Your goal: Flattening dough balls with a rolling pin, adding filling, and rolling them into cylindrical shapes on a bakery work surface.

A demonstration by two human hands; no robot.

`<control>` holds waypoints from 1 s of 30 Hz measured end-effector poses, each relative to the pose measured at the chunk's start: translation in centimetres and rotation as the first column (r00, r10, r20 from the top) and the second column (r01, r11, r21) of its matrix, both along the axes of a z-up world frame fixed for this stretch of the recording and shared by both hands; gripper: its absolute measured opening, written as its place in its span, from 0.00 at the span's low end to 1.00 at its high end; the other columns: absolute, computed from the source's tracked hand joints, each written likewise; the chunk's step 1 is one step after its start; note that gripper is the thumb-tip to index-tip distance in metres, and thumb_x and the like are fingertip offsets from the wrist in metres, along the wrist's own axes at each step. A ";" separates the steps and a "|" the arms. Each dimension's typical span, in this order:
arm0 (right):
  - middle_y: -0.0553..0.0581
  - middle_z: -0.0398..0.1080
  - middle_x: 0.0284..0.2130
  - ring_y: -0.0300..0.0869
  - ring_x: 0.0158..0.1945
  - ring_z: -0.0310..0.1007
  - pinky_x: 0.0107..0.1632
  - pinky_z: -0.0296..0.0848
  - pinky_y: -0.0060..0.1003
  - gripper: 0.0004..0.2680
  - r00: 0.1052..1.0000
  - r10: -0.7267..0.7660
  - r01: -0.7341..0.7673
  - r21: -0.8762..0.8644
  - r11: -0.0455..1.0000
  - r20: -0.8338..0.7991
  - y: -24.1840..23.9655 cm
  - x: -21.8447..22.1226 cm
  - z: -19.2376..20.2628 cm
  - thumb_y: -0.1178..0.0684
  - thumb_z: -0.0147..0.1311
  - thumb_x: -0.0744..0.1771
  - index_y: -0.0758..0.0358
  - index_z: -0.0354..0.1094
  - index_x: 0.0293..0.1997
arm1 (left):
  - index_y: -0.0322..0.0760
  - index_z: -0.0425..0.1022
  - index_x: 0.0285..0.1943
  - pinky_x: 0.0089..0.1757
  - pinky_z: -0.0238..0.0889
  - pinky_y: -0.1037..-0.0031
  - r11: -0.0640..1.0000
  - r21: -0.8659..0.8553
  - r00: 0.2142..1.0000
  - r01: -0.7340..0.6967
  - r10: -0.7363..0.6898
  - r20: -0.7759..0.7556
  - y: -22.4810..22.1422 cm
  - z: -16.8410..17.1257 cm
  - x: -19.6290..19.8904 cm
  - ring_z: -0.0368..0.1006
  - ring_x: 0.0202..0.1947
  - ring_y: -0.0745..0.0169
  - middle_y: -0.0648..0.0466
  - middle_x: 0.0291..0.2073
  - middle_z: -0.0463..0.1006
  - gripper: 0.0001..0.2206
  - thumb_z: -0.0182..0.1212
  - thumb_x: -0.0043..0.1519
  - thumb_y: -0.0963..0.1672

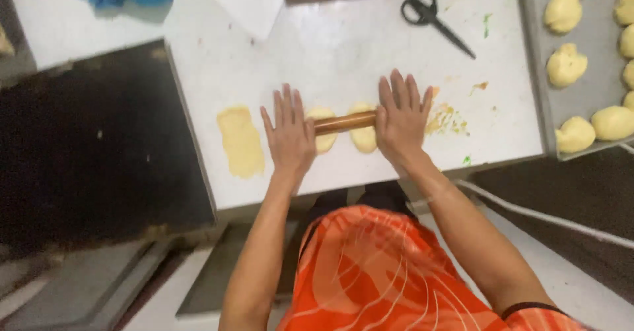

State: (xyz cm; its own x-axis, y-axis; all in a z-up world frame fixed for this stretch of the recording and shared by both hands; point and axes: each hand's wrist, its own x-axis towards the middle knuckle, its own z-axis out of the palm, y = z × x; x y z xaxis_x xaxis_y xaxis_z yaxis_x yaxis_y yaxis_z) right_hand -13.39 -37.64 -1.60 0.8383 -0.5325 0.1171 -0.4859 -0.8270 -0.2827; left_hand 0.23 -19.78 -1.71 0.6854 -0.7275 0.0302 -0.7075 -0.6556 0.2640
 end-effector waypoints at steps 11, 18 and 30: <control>0.62 0.44 0.68 0.58 0.71 0.36 0.67 0.28 0.64 0.20 0.994 0.067 -0.055 0.123 0.991 -0.092 -1.1 1.2 1.8 0.43 0.30 0.70 0.58 0.47 0.70 | 0.33 0.49 0.72 0.65 0.28 0.53 0.995 0.093 0.996 -0.033 0.040 -0.074 -2.2 1.0 2.9 0.40 0.71 0.48 0.43 0.70 0.48 0.27 0.29 0.68 0.52; 0.59 0.51 0.67 0.58 0.69 0.46 0.65 0.29 0.69 0.21 0.985 0.127 -0.120 0.059 0.991 -0.118 -4.6 4.2 -0.3 0.37 0.26 0.70 0.54 0.53 0.68 | 0.33 0.48 0.72 0.66 0.24 0.54 0.981 0.192 0.990 0.005 0.023 -0.141 -4.2 3.0 6.1 0.41 0.72 0.50 0.43 0.71 0.47 0.28 0.26 0.68 0.53; 0.59 0.55 0.65 0.57 0.67 0.51 0.64 0.39 0.71 0.15 0.953 0.250 -0.244 0.056 0.968 -0.172 -3.4 -0.9 -1.6 0.44 0.37 0.69 0.55 0.57 0.61 | 0.33 0.63 0.63 0.65 0.28 0.46 0.989 0.126 0.997 0.081 -0.082 -0.001 0.0 2.5 2.9 0.47 0.70 0.45 0.41 0.69 0.52 0.23 0.38 0.67 0.51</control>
State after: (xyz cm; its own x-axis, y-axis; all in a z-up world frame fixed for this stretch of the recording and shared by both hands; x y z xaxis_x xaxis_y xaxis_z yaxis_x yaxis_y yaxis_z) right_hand -14.25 -41.06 -3.18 0.9497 -0.3074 -0.0589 -0.3124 -0.9190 -0.2403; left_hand 3.09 -19.76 0.81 0.6236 -0.7792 -0.0624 -0.7609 -0.6233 0.1802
